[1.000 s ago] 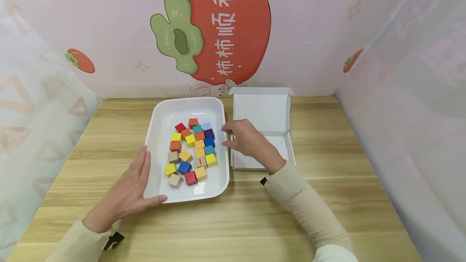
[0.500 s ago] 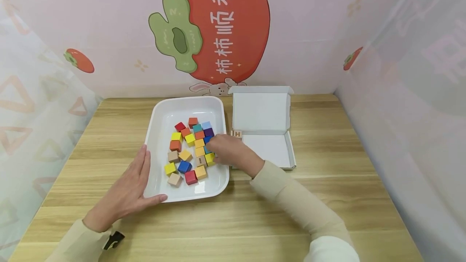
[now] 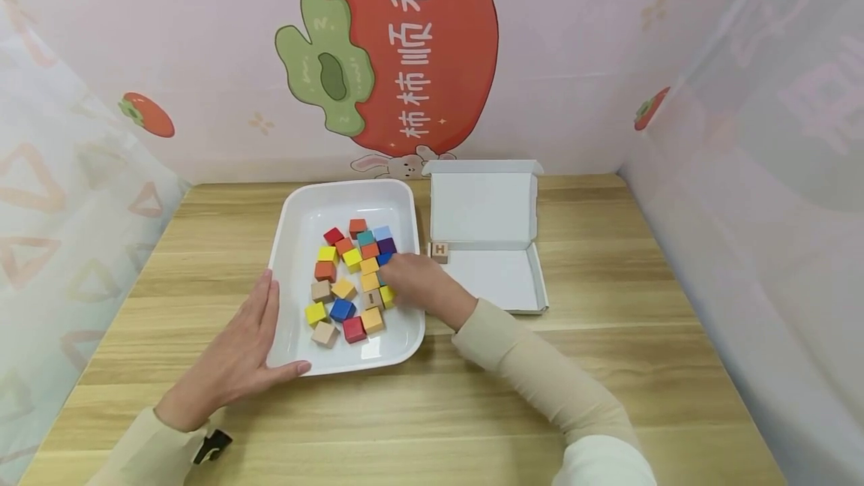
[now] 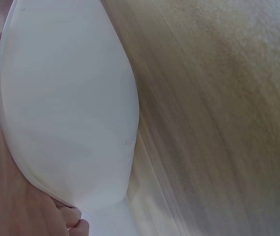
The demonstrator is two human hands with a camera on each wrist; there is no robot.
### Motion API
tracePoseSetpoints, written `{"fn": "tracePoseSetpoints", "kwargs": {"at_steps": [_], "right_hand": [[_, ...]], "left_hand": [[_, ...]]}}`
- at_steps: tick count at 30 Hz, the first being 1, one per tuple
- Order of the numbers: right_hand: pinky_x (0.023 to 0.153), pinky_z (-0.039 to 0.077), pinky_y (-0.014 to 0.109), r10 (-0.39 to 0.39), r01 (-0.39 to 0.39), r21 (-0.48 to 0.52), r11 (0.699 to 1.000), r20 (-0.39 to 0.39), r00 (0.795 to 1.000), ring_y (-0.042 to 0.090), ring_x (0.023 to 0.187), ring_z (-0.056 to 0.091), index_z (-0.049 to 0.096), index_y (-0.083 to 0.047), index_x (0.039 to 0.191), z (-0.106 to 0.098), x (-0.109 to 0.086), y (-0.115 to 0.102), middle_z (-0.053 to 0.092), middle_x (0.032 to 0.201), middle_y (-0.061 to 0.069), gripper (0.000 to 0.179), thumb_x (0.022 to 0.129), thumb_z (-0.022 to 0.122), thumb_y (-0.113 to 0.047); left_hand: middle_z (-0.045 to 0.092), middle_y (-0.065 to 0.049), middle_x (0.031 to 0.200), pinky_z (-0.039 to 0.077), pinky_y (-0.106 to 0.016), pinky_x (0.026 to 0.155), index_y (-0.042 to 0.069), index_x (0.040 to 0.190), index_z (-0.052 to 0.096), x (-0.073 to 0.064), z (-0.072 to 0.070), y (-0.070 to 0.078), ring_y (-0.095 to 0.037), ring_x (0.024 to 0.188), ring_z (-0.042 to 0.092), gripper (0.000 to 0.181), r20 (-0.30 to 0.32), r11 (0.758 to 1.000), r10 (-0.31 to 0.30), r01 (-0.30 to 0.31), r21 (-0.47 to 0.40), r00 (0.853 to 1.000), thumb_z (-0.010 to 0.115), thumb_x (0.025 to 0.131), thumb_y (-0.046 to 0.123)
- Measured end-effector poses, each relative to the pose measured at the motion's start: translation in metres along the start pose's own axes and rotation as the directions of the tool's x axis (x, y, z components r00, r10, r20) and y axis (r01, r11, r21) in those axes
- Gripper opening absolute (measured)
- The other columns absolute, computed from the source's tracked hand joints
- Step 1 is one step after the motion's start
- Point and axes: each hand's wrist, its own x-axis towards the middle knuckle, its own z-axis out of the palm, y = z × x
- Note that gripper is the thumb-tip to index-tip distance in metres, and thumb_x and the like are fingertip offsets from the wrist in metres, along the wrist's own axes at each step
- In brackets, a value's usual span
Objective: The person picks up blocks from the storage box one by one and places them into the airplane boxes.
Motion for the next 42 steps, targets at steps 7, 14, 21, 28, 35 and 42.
{"fn": "tracePoseSetpoints", "kwargs": {"at_steps": [7,14,21,28,35,42], "right_hand": [[0.080,0.062,0.026,0.006,-0.006,0.018,1.000,0.030,1.000,0.017,0.081,0.061,0.078,-0.010,0.112,0.004,0.003,-0.003,0.078,0.099,0.004,0.023,0.094,0.082,-0.022],[0.081,0.061,0.026,-0.007,0.006,0.053,0.999,0.013,1.000,0.017,0.080,0.060,0.079,-0.010,0.110,-0.001,0.000,-0.001,0.077,0.097,0.003,0.023,0.092,0.085,-0.022],[0.091,0.064,0.033,0.033,-0.031,0.120,0.992,-0.019,0.999,0.018,0.091,0.067,0.081,-0.011,0.114,-0.028,-0.014,0.005,0.079,0.107,0.005,0.031,0.087,0.089,-0.024],[0.088,0.065,0.031,0.095,-0.076,0.176,0.981,-0.102,0.990,0.019,0.086,0.066,0.080,-0.009,0.112,-0.053,-0.036,0.025,0.079,0.101,0.004,0.027,0.088,0.088,-0.018],[0.083,0.065,0.031,0.146,-0.106,0.218,0.970,-0.180,0.973,0.019,0.082,0.065,0.079,-0.007,0.104,-0.055,-0.053,0.051,0.077,0.094,0.005,0.022,0.086,0.089,-0.015],[0.077,0.059,0.031,0.230,-0.198,0.240,0.951,-0.116,0.966,0.019,0.080,0.060,0.078,-0.006,0.100,-0.038,-0.057,0.067,0.074,0.091,0.007,0.016,0.087,0.087,-0.013]], "left_hand": [[0.001,-0.025,0.177,0.030,-0.064,0.125,-0.006,0.166,0.012,0.000,0.001,-0.001,-0.046,0.164,0.011,0.134,-0.003,1.000,-0.001,0.001,0.001,1.000,0.064,0.080,0.083],[0.000,-0.023,0.178,0.030,-0.064,0.126,-0.005,0.167,0.010,0.000,0.002,-0.002,-0.044,0.165,0.009,0.135,-0.006,1.000,0.002,-0.002,0.003,1.000,0.062,0.080,0.084],[-0.002,-0.019,0.179,0.030,-0.062,0.126,-0.002,0.168,0.009,-0.001,0.001,-0.002,-0.042,0.166,0.007,0.135,-0.022,1.000,0.014,-0.014,0.006,1.000,0.061,0.080,0.086],[-0.002,-0.019,0.179,0.030,-0.062,0.126,-0.002,0.168,0.010,-0.001,0.000,-0.002,-0.042,0.166,0.007,0.135,-0.025,1.000,0.018,-0.017,0.007,1.000,0.061,0.079,0.086],[-0.003,-0.019,0.179,0.030,-0.062,0.126,-0.003,0.168,0.009,-0.001,0.000,-0.003,-0.042,0.166,0.007,0.135,-0.023,1.000,0.017,-0.017,0.002,1.000,0.061,0.080,0.086],[-0.003,-0.019,0.179,0.029,-0.062,0.127,-0.002,0.168,0.008,-0.002,-0.002,-0.002,-0.042,0.166,0.006,0.135,-0.011,1.000,0.009,-0.009,-0.004,1.000,0.060,0.080,0.086]]}}
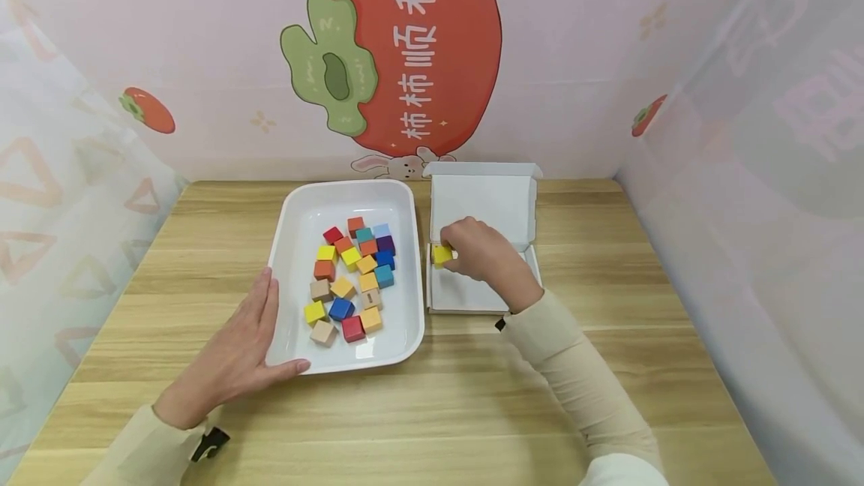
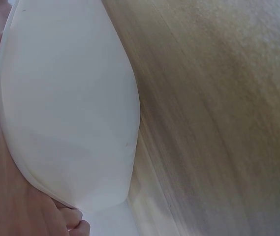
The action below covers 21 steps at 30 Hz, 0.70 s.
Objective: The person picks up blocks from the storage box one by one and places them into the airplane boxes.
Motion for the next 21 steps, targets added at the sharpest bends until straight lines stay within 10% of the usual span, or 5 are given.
{"fn": "tracePoseSetpoints", "kwargs": {"at_steps": [21], "right_hand": [[0.071,0.058,0.031,0.058,-0.060,-0.019,0.998,-0.071,0.996,0.017,0.074,0.061,0.075,-0.004,0.097,0.047,0.012,0.008,0.077,0.091,0.007,0.018,0.087,0.087,-0.012]], "left_hand": [[-0.001,-0.020,0.179,0.029,-0.062,0.127,-0.003,0.168,0.010,0.000,-0.001,0.001,-0.043,0.165,0.006,0.134,0.007,1.000,-0.002,0.002,0.003,1.000,0.061,0.081,0.085]]}}
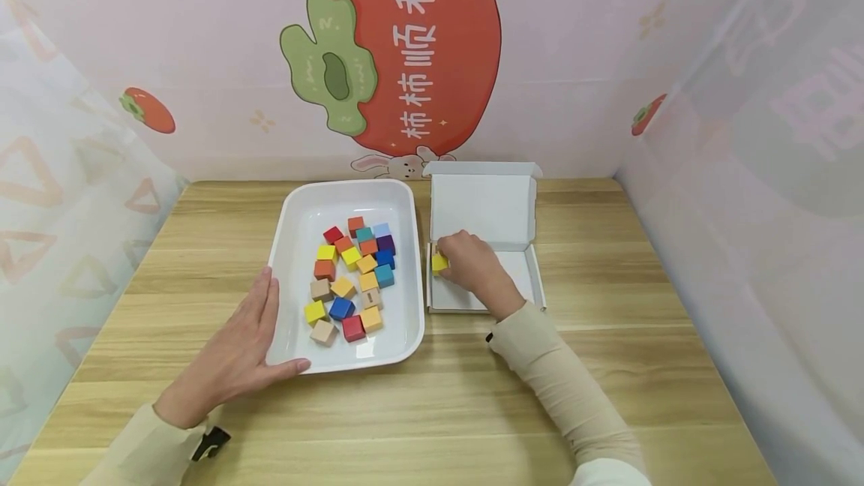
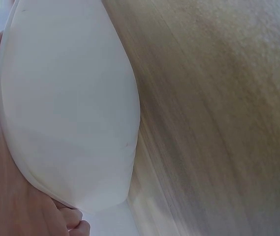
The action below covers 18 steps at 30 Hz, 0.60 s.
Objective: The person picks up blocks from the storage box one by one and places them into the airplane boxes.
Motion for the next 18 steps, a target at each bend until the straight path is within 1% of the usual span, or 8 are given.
{"fn": "tracePoseSetpoints", "kwargs": {"at_steps": [6,14,18], "right_hand": [[0.066,0.055,0.032,0.024,-0.024,-0.013,1.000,-0.018,1.000,0.017,0.070,0.060,0.073,-0.004,0.093,0.006,0.000,0.000,0.077,0.088,0.008,0.016,0.087,0.086,-0.011],[0.065,0.055,0.032,0.035,-0.036,-0.033,0.999,-0.024,0.999,0.016,0.070,0.061,0.074,-0.004,0.095,0.011,0.001,0.000,0.078,0.089,0.008,0.014,0.089,0.084,-0.012],[0.065,0.056,0.033,0.031,-0.033,-0.038,0.999,-0.042,0.999,0.017,0.071,0.062,0.073,-0.004,0.094,0.012,0.001,0.001,0.078,0.090,0.008,0.016,0.088,0.085,-0.012]], "left_hand": [[0.000,-0.020,0.179,0.029,-0.062,0.127,-0.003,0.168,0.010,0.000,0.001,0.000,-0.042,0.165,0.007,0.134,-0.004,1.000,0.001,-0.001,0.003,1.000,0.060,0.080,0.086],[-0.003,-0.020,0.179,0.028,-0.062,0.127,-0.003,0.168,0.009,0.001,0.002,0.000,-0.042,0.166,0.006,0.134,-0.003,1.000,0.001,-0.001,-0.001,1.000,0.061,0.081,0.085],[-0.003,-0.020,0.179,0.028,-0.061,0.128,-0.003,0.168,0.009,0.002,0.002,-0.001,-0.042,0.166,0.006,0.134,-0.008,1.000,0.002,-0.002,0.003,1.000,0.061,0.081,0.085]]}}
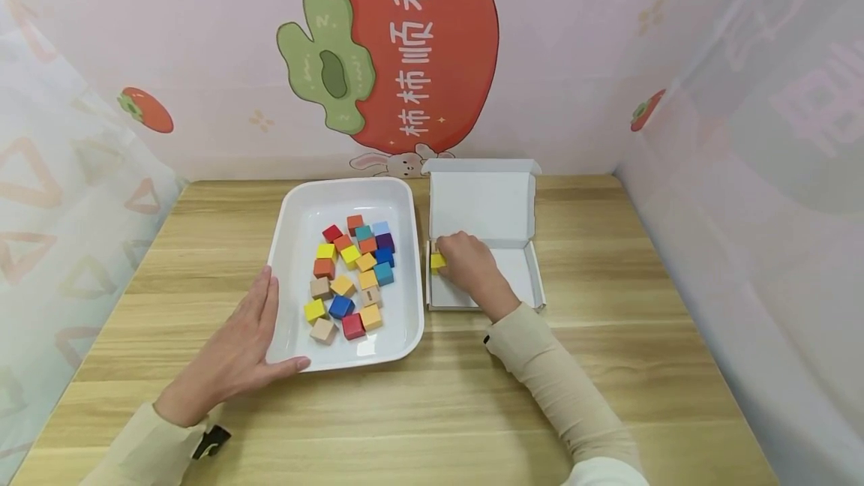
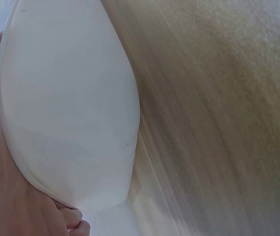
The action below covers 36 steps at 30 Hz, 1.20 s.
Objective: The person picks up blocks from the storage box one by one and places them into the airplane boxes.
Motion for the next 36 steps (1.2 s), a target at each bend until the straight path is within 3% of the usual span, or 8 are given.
{"fn": "tracePoseSetpoints", "kwargs": {"at_steps": [11,15,19,22,28,32,36], "right_hand": [[0.080,0.064,0.041,-0.040,0.040,0.021,0.999,-0.026,0.999,0.028,0.092,0.075,0.074,0.000,0.108,-0.017,-0.003,-0.007,0.079,0.105,0.015,0.028,0.086,0.088,-0.010],[0.089,0.066,0.041,-0.092,0.095,0.117,0.989,-0.026,0.995,0.029,0.098,0.075,0.077,-0.003,0.115,-0.029,-0.004,-0.018,0.079,0.110,0.014,0.032,0.086,0.088,-0.010],[0.093,0.065,0.040,-0.156,0.148,0.203,0.968,0.024,0.987,0.028,0.106,0.076,0.077,-0.005,0.124,-0.039,-0.007,-0.034,0.079,0.118,0.013,0.040,0.086,0.088,-0.013],[0.096,0.064,0.039,-0.216,0.192,0.220,0.956,0.089,0.972,0.027,0.110,0.076,0.075,-0.006,0.128,-0.040,-0.009,-0.046,0.078,0.124,0.013,0.044,0.086,0.088,-0.014],[0.096,0.064,0.037,-0.331,0.274,0.257,0.927,0.214,0.919,0.024,0.106,0.075,0.077,-0.007,0.125,-0.028,-0.008,-0.065,0.079,0.121,0.010,0.038,0.089,0.086,-0.014],[0.093,0.064,0.033,-0.374,0.313,0.244,0.918,0.265,0.889,0.019,0.099,0.073,0.079,-0.009,0.122,-0.016,-0.006,-0.075,0.080,0.116,0.007,0.032,0.091,0.085,-0.016],[0.089,0.064,0.029,-0.395,0.345,0.211,0.914,0.284,0.873,0.015,0.092,0.070,0.080,-0.011,0.118,-0.006,-0.005,-0.082,0.081,0.112,0.005,0.027,0.093,0.083,-0.017]], "left_hand": [[-0.003,-0.018,0.179,0.029,-0.062,0.127,0.000,0.168,0.008,0.002,0.000,-0.001,-0.041,0.166,0.005,0.135,0.004,1.000,-0.004,0.004,0.005,1.000,0.059,0.080,0.087],[-0.003,-0.018,0.179,0.029,-0.062,0.127,0.000,0.169,0.008,0.002,0.001,-0.001,-0.041,0.166,0.004,0.135,0.008,1.000,-0.006,0.006,0.003,1.000,0.059,0.080,0.088],[-0.002,-0.019,0.179,0.029,-0.063,0.126,0.000,0.168,0.009,0.003,0.001,-0.001,-0.041,0.166,0.005,0.135,0.007,1.000,-0.007,0.007,-0.001,1.000,0.060,0.079,0.087],[-0.002,-0.019,0.179,0.029,-0.063,0.126,-0.001,0.168,0.009,0.003,0.001,-0.002,-0.042,0.166,0.005,0.135,0.006,1.000,-0.006,0.006,0.000,1.000,0.060,0.079,0.087],[-0.001,-0.019,0.179,0.029,-0.062,0.127,-0.001,0.168,0.009,0.002,0.000,-0.002,-0.042,0.166,0.005,0.135,0.010,1.000,-0.005,0.005,0.011,1.000,0.060,0.080,0.087],[-0.001,-0.020,0.179,0.028,-0.062,0.127,-0.001,0.168,0.009,0.002,0.000,-0.002,-0.042,0.166,0.005,0.135,0.015,1.000,-0.008,0.007,0.010,1.000,0.060,0.080,0.086],[-0.001,-0.020,0.179,0.029,-0.062,0.127,-0.001,0.168,0.010,0.002,0.000,-0.002,-0.043,0.166,0.006,0.135,0.015,1.000,-0.006,0.006,0.004,1.000,0.060,0.079,0.087]]}}
